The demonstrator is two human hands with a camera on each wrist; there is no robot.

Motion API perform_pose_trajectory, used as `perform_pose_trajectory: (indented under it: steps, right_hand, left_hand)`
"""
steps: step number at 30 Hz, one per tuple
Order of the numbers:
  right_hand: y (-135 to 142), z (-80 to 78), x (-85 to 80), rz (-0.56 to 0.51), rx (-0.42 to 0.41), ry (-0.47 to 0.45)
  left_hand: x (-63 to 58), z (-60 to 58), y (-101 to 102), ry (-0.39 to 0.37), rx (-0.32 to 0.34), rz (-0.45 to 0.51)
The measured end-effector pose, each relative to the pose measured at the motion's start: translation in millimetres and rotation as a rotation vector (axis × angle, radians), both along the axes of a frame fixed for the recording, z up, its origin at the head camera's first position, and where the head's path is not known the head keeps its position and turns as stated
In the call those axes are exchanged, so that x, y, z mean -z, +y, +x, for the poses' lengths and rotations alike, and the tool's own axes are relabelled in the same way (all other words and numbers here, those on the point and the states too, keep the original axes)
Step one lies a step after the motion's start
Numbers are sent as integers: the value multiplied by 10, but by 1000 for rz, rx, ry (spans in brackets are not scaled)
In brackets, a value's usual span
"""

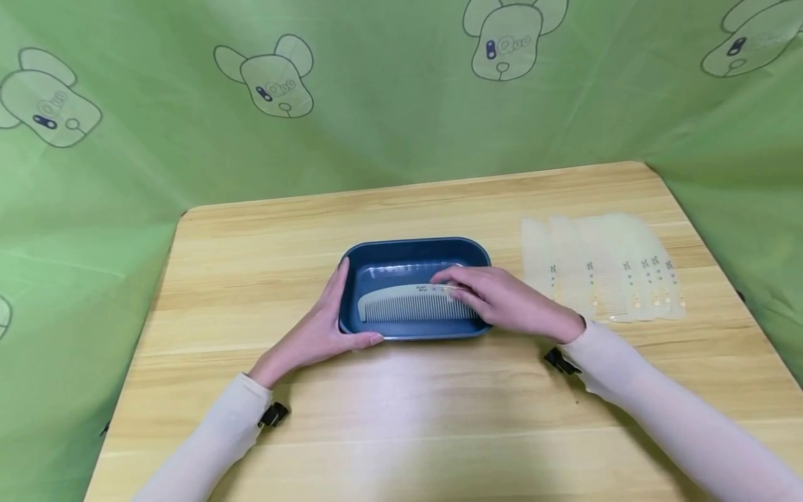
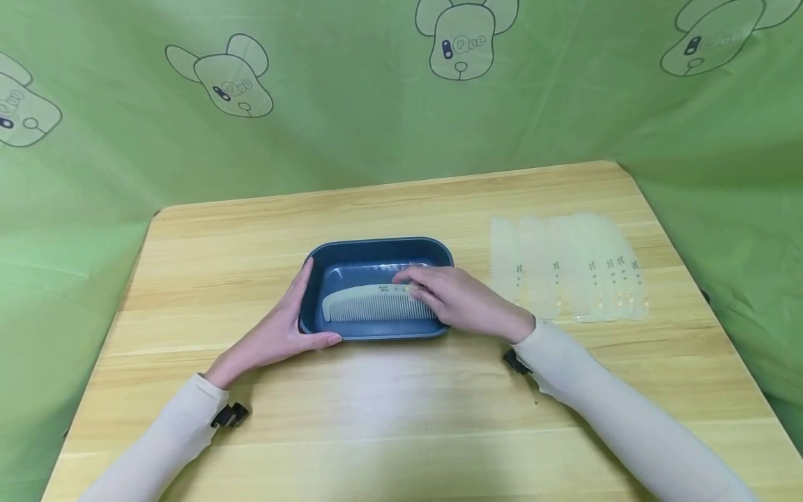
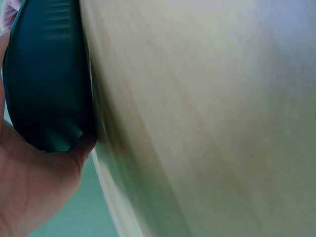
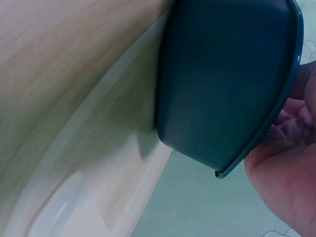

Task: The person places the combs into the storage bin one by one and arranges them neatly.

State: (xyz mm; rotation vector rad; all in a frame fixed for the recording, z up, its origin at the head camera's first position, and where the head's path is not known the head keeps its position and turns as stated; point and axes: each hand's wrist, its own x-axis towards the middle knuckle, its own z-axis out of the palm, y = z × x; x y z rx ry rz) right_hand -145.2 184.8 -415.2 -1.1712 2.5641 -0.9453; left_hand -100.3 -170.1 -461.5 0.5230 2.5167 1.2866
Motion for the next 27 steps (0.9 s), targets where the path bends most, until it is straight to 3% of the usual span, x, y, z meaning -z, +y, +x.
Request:
perform_pose_trajectory:
  steps: [27]
  right_hand:
    - [-76,15,-8,117,-18,-9]
  left_hand:
    - [-6,21,20,-6,-11,2]
